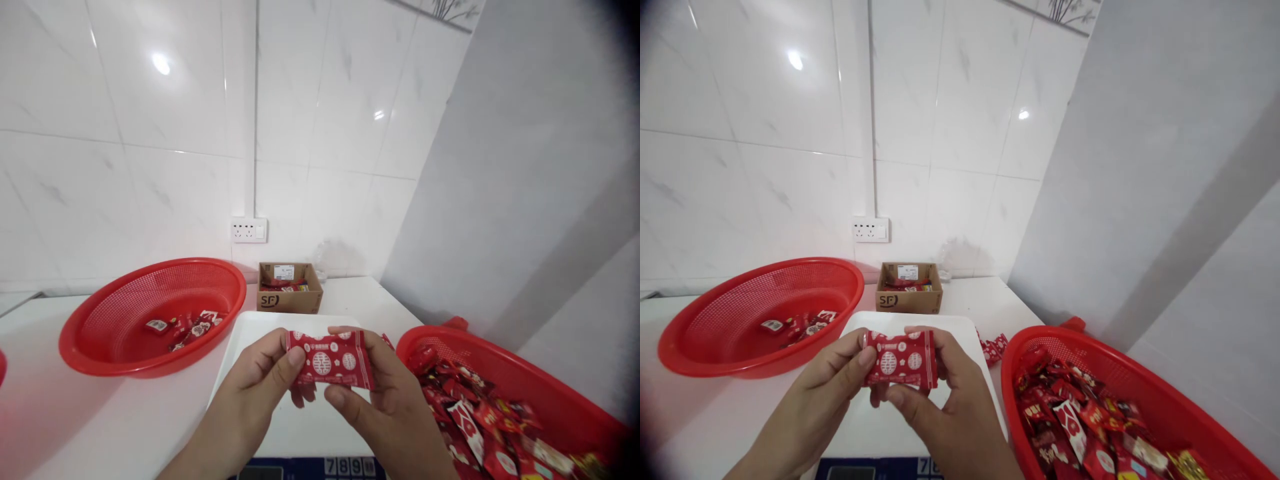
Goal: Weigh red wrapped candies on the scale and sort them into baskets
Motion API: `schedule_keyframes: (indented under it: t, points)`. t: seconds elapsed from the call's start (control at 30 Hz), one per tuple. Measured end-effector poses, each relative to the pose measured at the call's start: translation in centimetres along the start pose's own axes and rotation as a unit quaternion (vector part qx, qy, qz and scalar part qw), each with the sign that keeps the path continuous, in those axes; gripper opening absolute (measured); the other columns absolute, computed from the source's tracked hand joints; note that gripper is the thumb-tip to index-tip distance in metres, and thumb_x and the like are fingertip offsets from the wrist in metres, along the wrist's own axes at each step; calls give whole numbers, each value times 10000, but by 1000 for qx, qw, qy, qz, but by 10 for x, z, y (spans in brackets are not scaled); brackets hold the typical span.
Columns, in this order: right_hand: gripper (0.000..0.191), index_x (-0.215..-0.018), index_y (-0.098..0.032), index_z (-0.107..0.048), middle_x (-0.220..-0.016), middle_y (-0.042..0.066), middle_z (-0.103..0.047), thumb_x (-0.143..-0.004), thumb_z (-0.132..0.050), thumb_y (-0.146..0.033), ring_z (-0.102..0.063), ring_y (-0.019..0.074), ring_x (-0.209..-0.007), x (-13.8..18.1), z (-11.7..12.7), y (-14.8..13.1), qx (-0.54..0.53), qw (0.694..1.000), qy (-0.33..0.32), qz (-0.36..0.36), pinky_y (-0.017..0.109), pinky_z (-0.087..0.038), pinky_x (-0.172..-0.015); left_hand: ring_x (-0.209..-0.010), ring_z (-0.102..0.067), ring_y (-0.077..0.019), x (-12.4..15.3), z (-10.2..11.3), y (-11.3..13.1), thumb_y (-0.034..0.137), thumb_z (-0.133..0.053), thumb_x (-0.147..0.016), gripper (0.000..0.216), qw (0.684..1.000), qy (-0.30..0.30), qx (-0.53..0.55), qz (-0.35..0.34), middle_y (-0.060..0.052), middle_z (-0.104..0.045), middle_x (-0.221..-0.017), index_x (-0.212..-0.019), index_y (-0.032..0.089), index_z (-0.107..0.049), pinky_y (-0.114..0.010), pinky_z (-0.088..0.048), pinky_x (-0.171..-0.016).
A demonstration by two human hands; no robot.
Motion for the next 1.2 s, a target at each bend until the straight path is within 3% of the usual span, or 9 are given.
schedule_keyframes:
  t: [0.1, 0.23, 0.33, 0.57, 0.83, 0.97, 1.07, 1.2]
  points:
    - [465, -1088, -242, -612, -859, 42, -706, -697, -713, -472, -639, 181, -748, 1, 3, 3, 20, 999, -36, -5, 275, -511, -633, -632, -503, -105, 0, 1, 2, 427, -525, -876, 287, 997, 35, -62, -20, 13, -568, -652, -732, 188, -593, -215, -424, -604]
    - [226, -908, -224, -660, -804, 29, -697, -784, -639, -412, -622, 171, -731, 1, 8, 6, 81, 997, 15, -8, 285, -504, -660, -660, -530, -113, 4, 1, 3, 437, -590, -830, 222, 991, 69, -105, -40, 14, -602, -707, -806, 220, -624, -213, -451, -616]
    - [176, -885, -235, -667, -787, 24, -689, -797, -628, -383, -622, 169, -729, 1, 7, 3, 106, 993, 35, 29, 264, -501, -614, -680, -556, -123, 6, -1, 3, 404, -661, -781, 227, 992, 61, -109, -31, 14, -638, -764, -950, 255, -633, -223, -473, -638]
    - [183, -952, -276, -664, -845, 10, -705, -770, -659, -302, -648, 160, -729, 1, 1, -4, 153, 982, -3, 108, 237, -526, -578, -747, -584, -154, 8, -1, 9, 335, -616, -827, 127, 988, 66, -123, -72, -22, -656, -813, -854, 222, -667, -253, -490, -679]
    - [122, -901, -296, -668, -817, 2, -682, -788, -665, -250, -639, 164, -737, 6, 7, -5, 149, 974, 33, 166, 264, -524, -609, -831, -598, -155, 11, -2, 2, 320, -659, -798, 178, 993, 36, -103, -47, -2, -644, -893, -969, 275, -640, -253, -497, -742]
    - [170, -925, -310, -670, -844, 5, -681, -788, -658, -211, -646, 164, -754, 7, 6, -8, 161, 969, 20, 186, 268, -534, -626, -767, -593, -152, 11, -2, 1, 393, -686, -760, 253, 996, 24, -74, -48, -7, -650, -857, -971, 265, -631, -241, -499, -682]
    - [246, -989, -325, -668, -922, 14, -685, -765, -674, -223, -653, 186, -838, 6, 4, -7, 169, 968, 0, 183, 296, -551, -700, -748, -590, -161, 11, 0, 3, 403, -668, -767, 214, 993, 62, -86, -56, -22, -644, -835, -905, 244, -632, -242, -500, -642]
    - [552, -1190, -337, -574, -1100, 44, -658, -671, -761, -333, -646, 226, -910, 5, 5, 1, 139, 984, -3, 109, 333, -565, -725, -798, -600, -179, 13, 0, 9, 364, -709, -722, 223, 986, 110, -91, -81, -36, -642, -921, -893, 252, -619, -255, -526, -650]
Point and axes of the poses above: each hand's wrist, its own x-axis away from the middle knuckle, its own z-axis out of the back of the hand, y = z × x, the point moved 4 cm from there along -x, towards the middle knuckle
